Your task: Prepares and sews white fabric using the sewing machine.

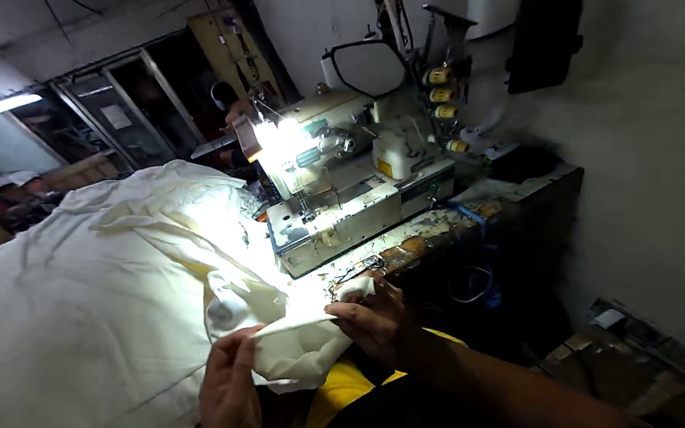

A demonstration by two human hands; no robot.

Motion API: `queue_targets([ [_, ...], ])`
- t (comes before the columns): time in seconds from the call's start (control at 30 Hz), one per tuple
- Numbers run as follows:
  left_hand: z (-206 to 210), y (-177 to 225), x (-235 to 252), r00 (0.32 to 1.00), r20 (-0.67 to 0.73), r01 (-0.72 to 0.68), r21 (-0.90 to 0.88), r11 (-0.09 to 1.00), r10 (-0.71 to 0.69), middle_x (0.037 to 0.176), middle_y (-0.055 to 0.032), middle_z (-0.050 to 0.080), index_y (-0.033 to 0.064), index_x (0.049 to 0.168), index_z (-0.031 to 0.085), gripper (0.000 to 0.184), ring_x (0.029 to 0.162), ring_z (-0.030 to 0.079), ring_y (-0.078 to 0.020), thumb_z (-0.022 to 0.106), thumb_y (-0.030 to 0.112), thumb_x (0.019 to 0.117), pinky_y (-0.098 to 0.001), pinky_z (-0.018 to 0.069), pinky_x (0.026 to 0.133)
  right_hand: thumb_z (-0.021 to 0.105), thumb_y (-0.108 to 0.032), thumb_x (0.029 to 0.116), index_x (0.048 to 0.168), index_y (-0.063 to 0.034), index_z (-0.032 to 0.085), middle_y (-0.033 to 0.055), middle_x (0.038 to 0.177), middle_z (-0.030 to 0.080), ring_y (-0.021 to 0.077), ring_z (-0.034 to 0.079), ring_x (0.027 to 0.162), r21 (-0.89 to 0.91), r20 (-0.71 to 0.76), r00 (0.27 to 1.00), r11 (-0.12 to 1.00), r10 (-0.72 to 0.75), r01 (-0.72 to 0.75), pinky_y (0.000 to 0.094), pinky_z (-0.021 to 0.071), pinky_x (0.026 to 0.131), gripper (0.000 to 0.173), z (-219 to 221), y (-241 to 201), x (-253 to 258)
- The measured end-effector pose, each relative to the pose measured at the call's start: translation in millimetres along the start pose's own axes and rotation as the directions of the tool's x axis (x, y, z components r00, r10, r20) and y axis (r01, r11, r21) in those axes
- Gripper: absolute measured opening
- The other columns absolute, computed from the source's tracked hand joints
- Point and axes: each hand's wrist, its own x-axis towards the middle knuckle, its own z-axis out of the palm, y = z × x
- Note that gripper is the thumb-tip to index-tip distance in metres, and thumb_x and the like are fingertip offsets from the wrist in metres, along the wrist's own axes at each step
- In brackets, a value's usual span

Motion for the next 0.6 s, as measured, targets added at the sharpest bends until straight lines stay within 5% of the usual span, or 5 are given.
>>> queue_targets([
  [0.07,5.6,22.6,15.0,0.984,0.01,0.179,-0.179,0.967,-0.18,0.09,0.0122,0.071,0.0201,0.104,0.061,0.02,0.081,0.069,-0.0001,0.044,0.011,0.1064,-0.0205,0.0602,0.074,0.053,-0.027,0.1038,0.094,-0.0125,0.067,0.0074,0.09,0.066,0.0186,0.064,0.089,0.032,0.05,0.999,0.999,-0.017,0.015,0.0301,0.0531,0.083,0.023,1.0,-6.7,9.4],
  [0.17,1.3,48.6,64.3,0.985,0.138,-0.128,0.169,0.977,0.105,0.093,0.0204,0.069,0.0264,0.104,0.067,0.009,0.083,0.064,0.008,0.059,0.022,0.1027,-0.0107,0.0533,0.073,0.05,-0.019,0.102,0.076,-0.0032,0.059,0.0051,0.064,0.05,0.0116,0.05,0.06,0.44,0.242,0.959,0.864,0.149,-0.246,0.0252,0.041,0.057,0.031,2.2,-15.2,30.4],
  [0.27,12.6,30.6,132.5,0.885,0.363,-0.456,0.551,0.699,0.291,0.09,-0.0004,0.061,0.0025,0.1,0.068,0.022,0.077,0.054,-0.0002,0.061,0.023,0.099,-0.0168,0.0438,0.069,0.042,-0.011,0.1031,0.073,-0.0076,0.059,-0.0082,0.062,0.058,-0.0027,0.058,0.058,0.627,0.689,0.657,0.205,0.306,-0.752,0.0168,0.05,0.057,0.034,5.8,-1.8,48.8],
  [0.37,42.3,-32.7,178.1,0.896,0.444,-0.343,0.64,0.688,0.034,0.075,0.0014,0.06,0.0031,0.094,0.068,0.015,0.064,0.053,0.0,0.059,0.015,0.097,-0.019,0.0449,0.059,0.035,-0.008,0.1057,0.075,-0.0127,0.058,-0.0092,0.062,0.062,0.0,0.062,0.056,0.538,0.795,0.439,-0.152,0.419,-0.829,0.0184,0.0543,0.056,0.039,26.5,30.4,47.6],
  [0.6,100.0,-181.6,262.5,0.829,0.557,-0.331,0.562,0.758,-0.051,0.108,-0.0105,0.071,0.0055,0.113,0.071,0.025,0.106,0.068,-0.0185,0.067,0.023,0.0952,-0.0432,0.0545,0.095,0.035,-0.006,0.1044,0.074,-0.009,0.062,-0.0063,0.064,0.067,0.0019,0.065,0.057,0.567,0.67,0.369,-0.124,0.644,-0.814,0.0186,0.0564,0.055,0.041,56.9,103.4,49.3],
])
